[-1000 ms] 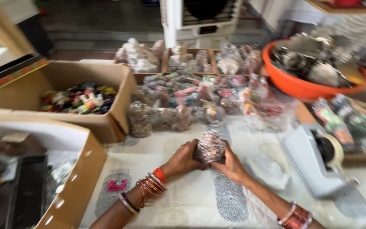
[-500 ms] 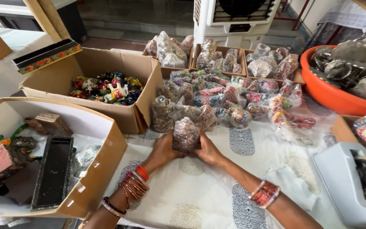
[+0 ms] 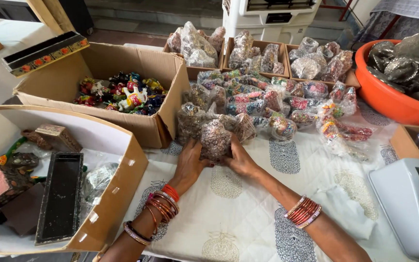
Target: The person cleans a variety of decorative ornaments, including small figurines and metallic objects, using a cloth and bubble wrap. They pick up items, wipe them carefully, and place them into boxes.
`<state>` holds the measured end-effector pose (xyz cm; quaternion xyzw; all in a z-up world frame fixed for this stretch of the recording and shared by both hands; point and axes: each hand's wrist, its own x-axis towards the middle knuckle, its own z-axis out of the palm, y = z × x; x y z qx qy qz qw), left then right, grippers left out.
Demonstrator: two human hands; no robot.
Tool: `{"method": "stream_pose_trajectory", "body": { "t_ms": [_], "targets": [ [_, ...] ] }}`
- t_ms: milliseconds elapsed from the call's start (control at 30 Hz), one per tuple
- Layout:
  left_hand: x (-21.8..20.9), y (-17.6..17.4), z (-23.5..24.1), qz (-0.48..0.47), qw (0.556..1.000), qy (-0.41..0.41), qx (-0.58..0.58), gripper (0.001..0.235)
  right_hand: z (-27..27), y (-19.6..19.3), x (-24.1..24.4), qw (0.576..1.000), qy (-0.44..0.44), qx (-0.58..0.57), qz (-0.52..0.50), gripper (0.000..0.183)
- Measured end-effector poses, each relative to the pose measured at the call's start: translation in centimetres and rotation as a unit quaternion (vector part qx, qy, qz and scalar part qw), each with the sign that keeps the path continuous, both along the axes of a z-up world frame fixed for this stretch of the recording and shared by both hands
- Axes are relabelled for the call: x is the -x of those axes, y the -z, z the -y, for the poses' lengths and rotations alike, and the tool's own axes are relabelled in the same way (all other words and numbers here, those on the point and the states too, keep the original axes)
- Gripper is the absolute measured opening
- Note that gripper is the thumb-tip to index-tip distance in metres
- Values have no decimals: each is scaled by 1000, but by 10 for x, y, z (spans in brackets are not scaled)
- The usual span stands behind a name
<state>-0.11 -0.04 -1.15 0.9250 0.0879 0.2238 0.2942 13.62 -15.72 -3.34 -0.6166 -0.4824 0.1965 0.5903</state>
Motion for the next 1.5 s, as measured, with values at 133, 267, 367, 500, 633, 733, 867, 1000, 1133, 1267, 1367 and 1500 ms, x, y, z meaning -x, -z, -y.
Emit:
{"method": "stream_pose_trajectory", "body": {
  "t_ms": [133,267,367,500,633,733,867,1000,1133,1267,1367,1500],
  "targets": [
    [-3,-10,1,50,999,5,5,80,-1,-10,0,1000,14,16,13,92],
    [-2,-8,5,11,999,-33,28,81,2,-18,3,999,26,28,39,91],
    [2,-10,7,11,999,-45,21,85,6,10,-13,991,56,86,91,99],
    [12,-22,6,-57,994,-27,84,107,38,-43,16,951,121,254,128,96],
    [44,-31,8,8,994,45,102,121,117,-91,45,965,152,157,147,88],
    [90,-50,26,83,996,14,-33,104,190,-125,83,923,244,77,288,68],
    [150,-47,40,247,957,-52,-144,90,290,-112,106,806,395,-60,436,69],
    [212,35,-10,460,855,-49,-236,83,338,-80,117,759,401,-197,474,72],
    [219,9,25,468,855,-140,-173,77,320,-79,119,791,406,-27,456,88],
    [214,19,33,428,877,-123,-183,72,298,-63,103,765,373,297,432,98],
    [198,-10,49,332,928,-77,-148,71,294,-31,91,768,320,429,352,89],
    [161,-41,70,130,981,63,-132,60,302,-10,82,752,291,454,379,71]
  ]
}}
